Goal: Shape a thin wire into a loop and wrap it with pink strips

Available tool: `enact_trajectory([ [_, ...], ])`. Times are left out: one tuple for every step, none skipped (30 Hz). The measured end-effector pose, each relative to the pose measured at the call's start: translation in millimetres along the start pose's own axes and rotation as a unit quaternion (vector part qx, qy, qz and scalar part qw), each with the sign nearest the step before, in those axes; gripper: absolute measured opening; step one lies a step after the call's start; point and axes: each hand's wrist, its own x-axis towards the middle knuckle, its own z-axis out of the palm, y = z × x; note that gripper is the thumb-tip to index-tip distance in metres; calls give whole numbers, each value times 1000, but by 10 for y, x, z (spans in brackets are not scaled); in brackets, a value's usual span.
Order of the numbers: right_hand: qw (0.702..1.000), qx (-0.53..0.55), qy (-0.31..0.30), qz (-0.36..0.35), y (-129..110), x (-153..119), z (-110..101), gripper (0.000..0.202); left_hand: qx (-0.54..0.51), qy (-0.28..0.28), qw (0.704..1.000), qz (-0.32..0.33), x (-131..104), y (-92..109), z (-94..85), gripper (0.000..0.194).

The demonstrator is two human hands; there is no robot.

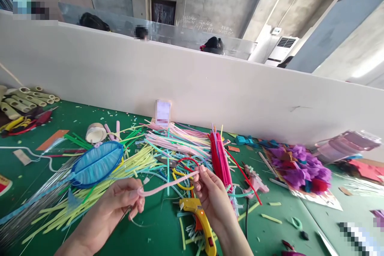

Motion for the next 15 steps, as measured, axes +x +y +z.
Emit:
enact_trajectory([
  [1000, 0, 3, -8, -18, -7, 2, 40, -4, 0, 1000, -2, 3, -9, -15, 20],
  [1000, -1, 4, -16, -31, -14, 3, 40, -9, -1, 1000, -4, 5, -15, -27, 19],
  [1000, -2, 4, -20, -39, -20, 3, 40, -16, -4, 1000, -4, 6, -20, -36, 18],
  [1000, -5, 2, -24, -42, -25, 1, 39, -24, -8, 1000, -2, 7, -23, -40, 18],
  [1000, -9, -1, -26, -37, -28, -1, 39, -32, -12, 999, 2, 8, -25, -41, 17],
  [1000, -12, -3, -27, -27, -28, -2, 38, -39, -17, 999, 7, 9, -27, -37, 17],
  [1000, -15, -3, -27, -13, -25, -4, 38, -44, -21, 999, 12, 9, -30, -30, 16],
  [999, -18, 0, -27, 3, -19, -4, 38, -46, -26, 998, 16, 9, -33, -19, 16],
  [999, -20, 5, -28, 18, -11, -5, 39, -47, -32, 998, 17, 7, -36, -7, 16],
  [999, -22, 11, -30, 29, -2, -7, 39, -45, -38, 998, 17, 4, -38, 5, 16],
  [999, -28, 14, -31, 32, 7, -11, 39, -40, -46, 998, 15, -1, -37, 15, 16],
  [999, -38, 13, -31, 24, 13, -17, 39, -31, -52, 998, 15, -7, -30, 22, 17],
  [998, -52, 7, -26, 4, 17, -27, 39, -16, -53, 998, 16, -15, -17, 23, 18],
  [997, -69, -1, -20, -30, 15, -38, 39, 6, -49, 999, 20, -24, 4, 18, 19],
  [996, -85, -9, -15, -76, 9, -50, 40, 36, -36, 998, 28, -35, 33, 7, 19],
])
